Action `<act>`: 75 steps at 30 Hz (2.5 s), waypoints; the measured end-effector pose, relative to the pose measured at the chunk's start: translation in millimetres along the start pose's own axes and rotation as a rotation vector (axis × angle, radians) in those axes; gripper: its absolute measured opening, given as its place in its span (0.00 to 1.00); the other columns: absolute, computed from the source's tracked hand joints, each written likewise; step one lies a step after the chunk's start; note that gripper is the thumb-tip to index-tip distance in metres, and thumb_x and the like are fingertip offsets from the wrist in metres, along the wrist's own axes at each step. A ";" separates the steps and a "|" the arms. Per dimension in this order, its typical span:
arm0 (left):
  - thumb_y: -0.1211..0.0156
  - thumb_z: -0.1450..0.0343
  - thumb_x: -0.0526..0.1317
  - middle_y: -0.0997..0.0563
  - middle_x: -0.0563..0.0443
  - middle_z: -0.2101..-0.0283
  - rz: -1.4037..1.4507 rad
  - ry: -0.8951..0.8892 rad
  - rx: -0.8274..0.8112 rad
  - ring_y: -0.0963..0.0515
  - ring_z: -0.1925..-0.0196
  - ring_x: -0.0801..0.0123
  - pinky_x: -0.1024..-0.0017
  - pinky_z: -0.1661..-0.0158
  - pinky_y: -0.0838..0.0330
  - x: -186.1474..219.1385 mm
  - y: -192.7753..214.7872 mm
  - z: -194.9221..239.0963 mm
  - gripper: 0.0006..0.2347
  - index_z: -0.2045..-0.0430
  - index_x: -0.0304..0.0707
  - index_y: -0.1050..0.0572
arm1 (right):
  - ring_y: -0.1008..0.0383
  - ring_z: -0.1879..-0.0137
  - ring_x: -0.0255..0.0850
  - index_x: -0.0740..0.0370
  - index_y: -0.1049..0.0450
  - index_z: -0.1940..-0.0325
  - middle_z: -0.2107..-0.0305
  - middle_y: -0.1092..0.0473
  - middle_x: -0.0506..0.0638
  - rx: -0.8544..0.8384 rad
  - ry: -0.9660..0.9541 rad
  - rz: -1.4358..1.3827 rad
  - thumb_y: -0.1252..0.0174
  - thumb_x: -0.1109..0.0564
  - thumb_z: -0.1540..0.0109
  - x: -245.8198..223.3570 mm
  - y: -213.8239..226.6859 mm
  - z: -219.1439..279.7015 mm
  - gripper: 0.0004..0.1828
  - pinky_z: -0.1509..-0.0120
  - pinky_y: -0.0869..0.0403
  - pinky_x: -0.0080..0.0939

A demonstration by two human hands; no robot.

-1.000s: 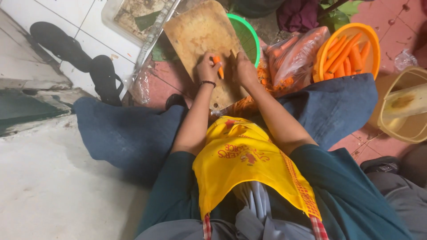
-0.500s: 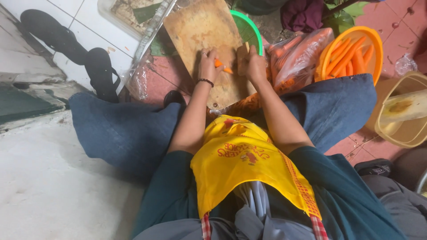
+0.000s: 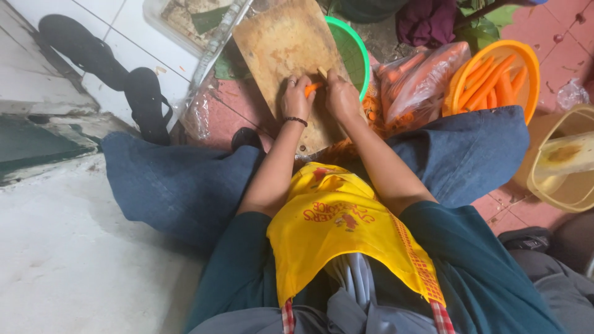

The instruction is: Peeling and chopping carrots on a cutting board while sitting on the floor.

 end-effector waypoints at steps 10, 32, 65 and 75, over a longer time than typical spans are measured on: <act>0.30 0.36 0.34 0.25 0.45 0.57 -0.094 -0.003 -0.040 0.21 0.58 0.44 0.52 0.62 0.26 -32.9 -21.5 -4.4 0.10 0.66 0.47 0.26 | 0.24 0.60 0.68 0.64 0.36 0.54 0.65 0.25 0.68 -0.088 0.002 0.027 0.45 0.63 0.38 3.1 -11.9 -6.8 0.10 0.57 0.27 0.65; 0.35 0.37 0.26 0.17 0.47 0.69 0.330 0.163 0.079 0.15 0.66 0.64 0.69 0.64 0.22 -35.3 -35.9 -7.6 0.09 0.67 0.36 0.22 | 0.25 0.63 0.69 0.66 0.38 0.56 0.67 0.25 0.70 -0.107 0.003 -0.121 0.44 0.54 0.31 -23.7 15.9 0.3 0.13 0.60 0.28 0.65; 0.36 0.38 0.25 0.23 0.40 0.62 0.142 0.134 0.116 0.19 0.62 0.50 0.58 0.60 0.23 -32.1 -33.6 -6.6 0.11 0.68 0.43 0.21 | 0.26 0.59 0.70 0.68 0.37 0.56 0.66 0.27 0.72 -0.064 0.023 -0.169 0.40 0.58 0.34 2.1 -7.9 -4.0 0.13 0.56 0.28 0.64; 0.37 0.37 0.25 0.21 0.42 0.67 0.179 0.226 0.121 0.19 0.64 0.50 0.59 0.63 0.25 -43.2 -38.8 -11.0 0.07 0.72 0.36 0.25 | 0.25 0.64 0.71 0.69 0.36 0.53 0.70 0.26 0.72 -0.199 0.007 -0.084 0.45 0.60 0.36 -18.6 -22.3 -16.0 0.11 0.60 0.29 0.67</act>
Point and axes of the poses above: each hand's wrist, its own z-axis away from the middle knuckle, its own y-axis out of the back of the hand, x = y × z, the point moved 3 cm from there along -z, towards the middle knuckle
